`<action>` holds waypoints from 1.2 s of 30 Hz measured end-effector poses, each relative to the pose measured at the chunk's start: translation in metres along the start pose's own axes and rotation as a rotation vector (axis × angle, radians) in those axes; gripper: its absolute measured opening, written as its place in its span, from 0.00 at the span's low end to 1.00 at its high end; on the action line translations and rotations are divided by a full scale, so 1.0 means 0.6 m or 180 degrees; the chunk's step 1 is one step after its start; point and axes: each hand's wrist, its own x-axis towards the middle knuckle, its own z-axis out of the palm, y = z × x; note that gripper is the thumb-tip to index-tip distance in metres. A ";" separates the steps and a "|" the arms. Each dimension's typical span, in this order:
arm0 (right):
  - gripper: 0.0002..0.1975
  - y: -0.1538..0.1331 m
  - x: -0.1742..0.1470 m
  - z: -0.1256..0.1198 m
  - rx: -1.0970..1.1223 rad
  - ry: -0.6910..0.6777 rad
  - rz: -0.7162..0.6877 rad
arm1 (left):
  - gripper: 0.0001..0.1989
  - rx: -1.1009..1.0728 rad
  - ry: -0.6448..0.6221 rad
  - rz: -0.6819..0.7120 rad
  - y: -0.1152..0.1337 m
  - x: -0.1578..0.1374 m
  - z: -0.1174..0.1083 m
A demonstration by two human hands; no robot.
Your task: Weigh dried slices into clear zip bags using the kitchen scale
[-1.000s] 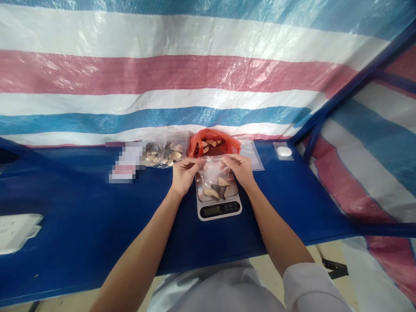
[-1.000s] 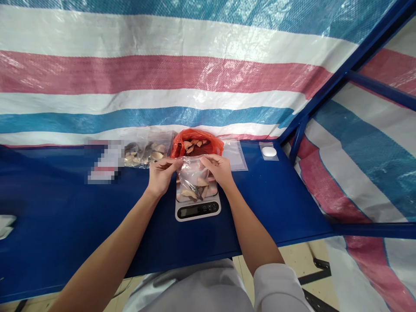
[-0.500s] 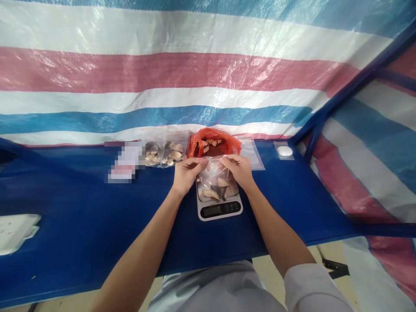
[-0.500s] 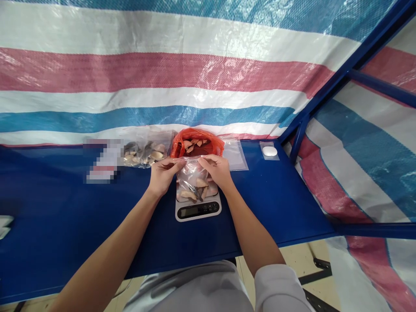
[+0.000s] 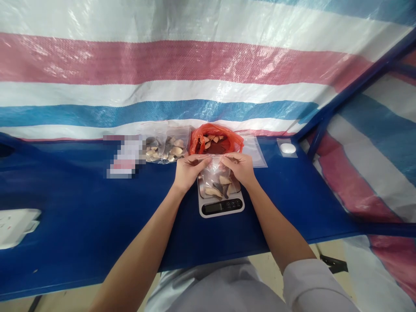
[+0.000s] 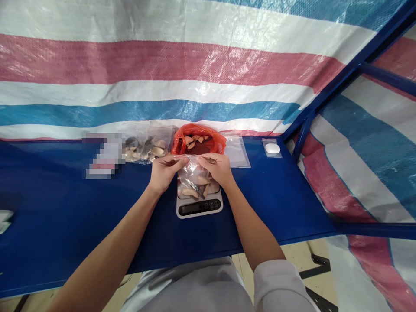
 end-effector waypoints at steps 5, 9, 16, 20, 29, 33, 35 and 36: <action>0.15 0.005 -0.001 -0.002 -0.0180 -0.0053 0.0009 | 0.18 0.0011 -0.0077 -0.0010 -0.005 0.000 -0.002; 0.17 0.009 0.000 -0.010 -0.0180 0.0000 0.0164 | 0.16 -0.0105 -0.0128 0.0039 -0.011 0.002 -0.004; 0.18 0.005 0.000 -0.009 -0.0117 0.0121 0.0161 | 0.19 -0.0044 -0.0066 0.0095 0.001 -0.001 0.003; 0.16 0.003 -0.003 -0.009 -0.0246 -0.0003 0.0132 | 0.18 0.0011 -0.0157 0.0144 -0.001 -0.002 0.005; 0.19 -0.004 -0.006 -0.017 -0.0298 -0.0072 0.0424 | 0.16 0.0108 -0.0132 0.0085 -0.004 0.001 -0.001; 0.16 0.001 -0.003 -0.017 -0.0458 -0.0163 0.0012 | 0.17 0.0102 -0.0172 0.0008 -0.003 0.001 -0.001; 0.14 0.001 -0.003 -0.016 -0.0585 -0.0189 -0.0177 | 0.17 0.0124 -0.0187 -0.0014 -0.004 0.001 -0.001; 0.14 0.002 -0.004 -0.016 -0.0652 -0.0186 -0.0251 | 0.17 0.0134 -0.0190 -0.0016 -0.004 0.000 -0.001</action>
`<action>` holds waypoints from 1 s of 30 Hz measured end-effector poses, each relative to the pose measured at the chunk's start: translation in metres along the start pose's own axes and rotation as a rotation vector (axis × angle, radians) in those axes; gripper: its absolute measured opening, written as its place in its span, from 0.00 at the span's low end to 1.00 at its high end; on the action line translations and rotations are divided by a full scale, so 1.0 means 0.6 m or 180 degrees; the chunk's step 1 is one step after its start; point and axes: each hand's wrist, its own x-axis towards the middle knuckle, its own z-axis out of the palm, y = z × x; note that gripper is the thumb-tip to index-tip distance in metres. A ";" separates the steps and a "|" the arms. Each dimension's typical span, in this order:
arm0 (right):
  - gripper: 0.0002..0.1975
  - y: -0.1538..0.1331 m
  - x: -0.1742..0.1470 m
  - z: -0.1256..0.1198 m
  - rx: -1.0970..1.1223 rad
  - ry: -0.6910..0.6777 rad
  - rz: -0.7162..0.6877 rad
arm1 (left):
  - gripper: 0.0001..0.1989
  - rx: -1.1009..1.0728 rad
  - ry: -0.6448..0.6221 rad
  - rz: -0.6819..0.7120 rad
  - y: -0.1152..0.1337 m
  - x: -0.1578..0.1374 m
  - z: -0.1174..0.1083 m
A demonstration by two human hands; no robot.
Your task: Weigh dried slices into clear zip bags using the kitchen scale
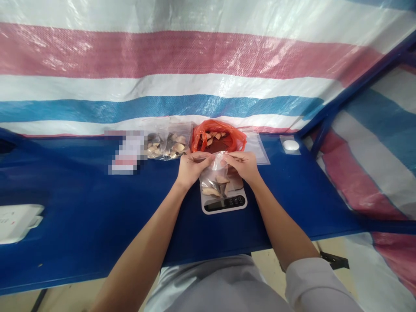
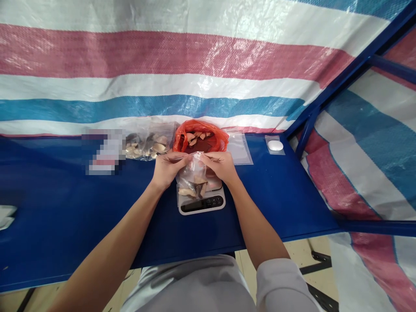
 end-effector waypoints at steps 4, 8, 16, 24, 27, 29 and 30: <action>0.14 0.000 -0.003 0.001 -0.0165 -0.0022 -0.0044 | 0.18 0.0033 0.0007 -0.0022 0.000 -0.002 0.001; 0.14 -0.001 -0.004 0.004 0.0012 -0.0008 0.0152 | 0.18 0.0018 0.0006 -0.0016 0.001 -0.003 0.002; 0.15 -0.008 -0.003 0.003 0.0079 0.0159 0.0363 | 0.22 -0.0101 -0.0053 0.0046 0.004 0.005 -0.005; 0.15 -0.005 -0.001 0.007 0.0215 0.0099 0.0481 | 0.20 -0.0058 -0.0005 0.0112 0.007 -0.001 0.000; 0.14 -0.004 0.000 0.010 0.0283 0.0040 0.0360 | 0.20 -0.0119 -0.0073 0.0081 0.010 -0.003 0.002; 0.15 -0.005 0.000 0.009 0.0301 0.0117 0.0403 | 0.21 -0.0225 -0.0133 -0.0030 0.010 -0.002 0.001; 0.16 -0.005 0.000 0.009 0.0300 0.0160 0.0440 | 0.21 -0.0265 -0.0146 -0.0084 0.009 -0.001 0.000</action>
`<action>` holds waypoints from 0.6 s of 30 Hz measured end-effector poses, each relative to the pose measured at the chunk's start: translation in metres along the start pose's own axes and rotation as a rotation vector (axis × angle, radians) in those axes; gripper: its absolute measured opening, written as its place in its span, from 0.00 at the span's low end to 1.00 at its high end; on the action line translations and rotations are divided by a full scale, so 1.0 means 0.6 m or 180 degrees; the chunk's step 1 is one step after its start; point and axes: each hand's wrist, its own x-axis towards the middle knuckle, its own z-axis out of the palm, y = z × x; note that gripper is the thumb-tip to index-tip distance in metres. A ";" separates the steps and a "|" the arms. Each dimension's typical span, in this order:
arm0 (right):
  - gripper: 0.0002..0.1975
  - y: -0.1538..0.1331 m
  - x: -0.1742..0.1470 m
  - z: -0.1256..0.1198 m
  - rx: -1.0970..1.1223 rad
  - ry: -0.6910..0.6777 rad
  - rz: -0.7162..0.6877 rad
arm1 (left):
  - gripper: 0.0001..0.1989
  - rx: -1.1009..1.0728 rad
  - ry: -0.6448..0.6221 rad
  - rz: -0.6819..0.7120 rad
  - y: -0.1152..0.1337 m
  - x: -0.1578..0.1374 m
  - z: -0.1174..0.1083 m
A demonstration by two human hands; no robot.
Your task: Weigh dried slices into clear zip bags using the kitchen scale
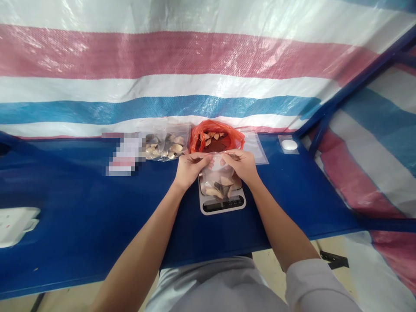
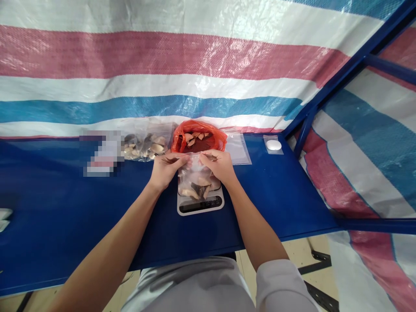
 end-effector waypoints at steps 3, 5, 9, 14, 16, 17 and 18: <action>0.18 -0.003 0.000 -0.001 0.0007 0.0048 0.0116 | 0.20 0.0046 0.0088 -0.0014 -0.004 0.003 -0.004; 0.18 -0.004 -0.001 -0.001 0.0035 -0.0014 0.0165 | 0.19 0.0134 0.0151 0.0070 -0.007 0.004 -0.005; 0.17 -0.004 -0.002 0.001 0.0081 -0.0165 0.0092 | 0.18 0.0137 0.0072 0.0175 -0.003 0.001 -0.001; 0.17 -0.003 -0.002 0.004 -0.0033 -0.0179 0.0035 | 0.20 0.0094 -0.0045 0.0097 0.005 -0.003 0.006; 0.17 -0.002 -0.002 0.004 -0.0028 -0.0156 0.0006 | 0.21 0.0050 -0.0081 0.0048 0.004 -0.003 0.006; 0.17 -0.002 -0.002 0.002 -0.0017 -0.0160 0.0005 | 0.22 0.0034 -0.0094 0.0036 0.003 -0.002 0.005; 0.17 -0.001 -0.002 0.000 -0.0009 -0.0186 0.0017 | 0.21 0.0024 -0.0100 0.0045 0.001 -0.001 0.004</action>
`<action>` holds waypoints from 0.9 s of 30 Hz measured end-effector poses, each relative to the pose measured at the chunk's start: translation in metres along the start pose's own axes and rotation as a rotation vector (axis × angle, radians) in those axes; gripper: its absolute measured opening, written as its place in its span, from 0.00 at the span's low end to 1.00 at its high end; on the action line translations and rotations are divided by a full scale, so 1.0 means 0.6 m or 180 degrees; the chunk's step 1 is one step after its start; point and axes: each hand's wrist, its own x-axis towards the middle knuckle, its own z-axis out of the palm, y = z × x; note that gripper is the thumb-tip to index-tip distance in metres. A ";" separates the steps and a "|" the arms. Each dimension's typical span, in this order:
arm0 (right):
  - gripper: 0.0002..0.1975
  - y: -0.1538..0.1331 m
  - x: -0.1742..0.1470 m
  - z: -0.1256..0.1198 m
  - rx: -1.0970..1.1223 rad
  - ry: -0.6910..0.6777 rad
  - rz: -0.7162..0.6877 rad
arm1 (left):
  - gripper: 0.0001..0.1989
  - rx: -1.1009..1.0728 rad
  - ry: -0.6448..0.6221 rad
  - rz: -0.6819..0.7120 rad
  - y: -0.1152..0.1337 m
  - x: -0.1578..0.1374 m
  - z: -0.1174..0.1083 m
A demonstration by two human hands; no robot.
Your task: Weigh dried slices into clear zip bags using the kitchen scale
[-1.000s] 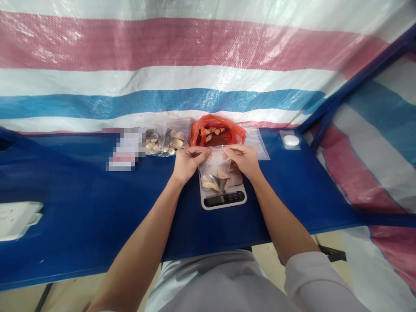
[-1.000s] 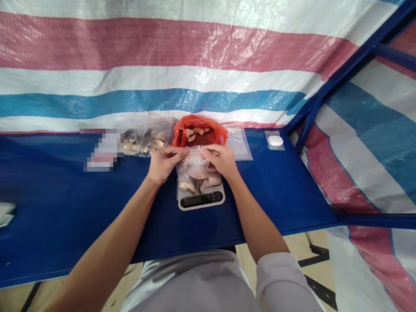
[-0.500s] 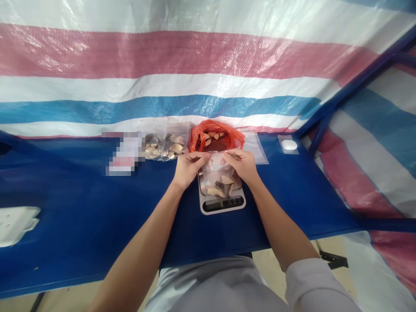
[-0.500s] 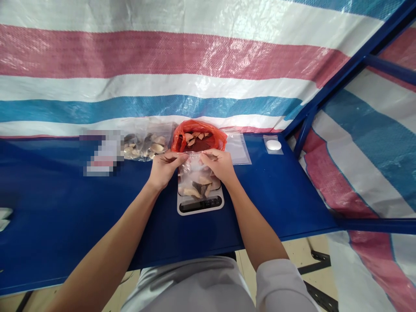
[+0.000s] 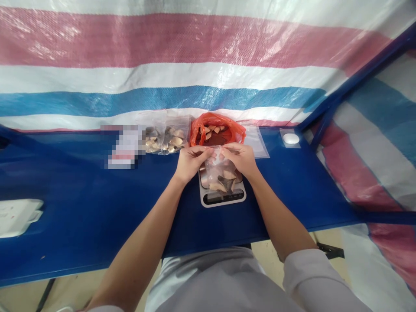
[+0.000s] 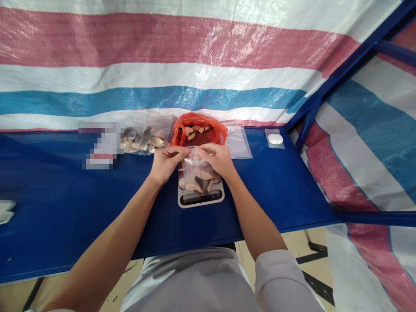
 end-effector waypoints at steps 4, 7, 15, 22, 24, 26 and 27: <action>0.18 0.002 0.002 -0.014 0.0016 -0.0092 0.0155 | 0.19 -0.0060 0.0121 0.0134 -0.006 0.004 -0.006; 0.19 0.004 0.004 -0.021 0.0062 -0.0053 0.0203 | 0.19 -0.0148 0.0169 0.0051 -0.005 0.005 -0.008; 0.20 0.000 0.002 -0.021 0.0105 -0.0196 0.0372 | 0.19 -0.0065 0.0000 -0.0049 -0.001 0.003 -0.005; 0.23 -0.013 0.003 -0.020 0.0255 0.0061 0.0512 | 0.20 -0.0320 -0.0199 -0.0181 0.014 0.002 -0.006; 0.22 -0.014 0.002 -0.017 0.0298 0.0066 0.0495 | 0.21 -0.0312 -0.0308 -0.0272 0.020 0.000 -0.005; 0.22 -0.014 0.001 -0.017 0.0284 0.0022 0.0539 | 0.21 -0.0305 -0.0272 -0.0268 0.025 0.000 -0.005; 0.22 -0.014 -0.001 -0.017 0.0268 -0.0021 0.0542 | 0.21 -0.0312 -0.0221 -0.0243 0.028 0.000 -0.006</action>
